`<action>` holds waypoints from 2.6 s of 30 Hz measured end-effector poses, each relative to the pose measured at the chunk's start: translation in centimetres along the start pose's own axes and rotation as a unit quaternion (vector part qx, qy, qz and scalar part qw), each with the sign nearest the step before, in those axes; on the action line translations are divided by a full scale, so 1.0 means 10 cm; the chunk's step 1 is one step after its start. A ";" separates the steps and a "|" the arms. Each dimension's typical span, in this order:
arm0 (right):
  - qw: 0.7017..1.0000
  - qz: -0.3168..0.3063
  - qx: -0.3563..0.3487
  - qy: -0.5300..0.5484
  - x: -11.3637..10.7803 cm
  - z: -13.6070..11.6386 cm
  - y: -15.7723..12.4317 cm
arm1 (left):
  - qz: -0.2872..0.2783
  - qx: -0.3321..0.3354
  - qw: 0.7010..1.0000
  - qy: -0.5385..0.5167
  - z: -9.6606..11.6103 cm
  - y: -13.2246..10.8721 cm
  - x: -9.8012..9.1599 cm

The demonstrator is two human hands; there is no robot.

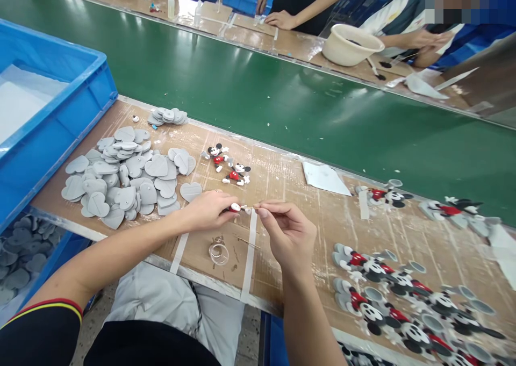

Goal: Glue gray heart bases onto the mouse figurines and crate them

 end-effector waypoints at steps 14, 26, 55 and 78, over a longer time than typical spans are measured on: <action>1.000 -0.014 0.016 -0.012 0.01 0.03 -0.02 | 0.006 -0.011 1.000 -0.004 -0.01 0.00 -0.01; 0.999 -0.027 0.014 -0.027 -0.02 0.05 -0.04 | 0.011 -0.016 1.000 0.002 -0.01 0.00 -0.01; 0.999 -0.038 0.017 -0.026 -0.01 0.02 -0.04 | 0.013 -0.015 1.000 -0.007 0.00 0.00 -0.02; 0.999 -0.043 -0.005 -0.029 0.01 0.00 -0.03 | 0.009 -0.013 1.000 -0.005 -0.01 -0.01 -0.01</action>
Point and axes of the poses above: each hand's wrist, its own y-axis towards the middle knuckle, its own x-axis out of the palm, z = x × y, the point moved 6 cm from there along y, towards the middle knuckle, and after that the axes turned 11 degrees about -x, right-handed, at the moved point
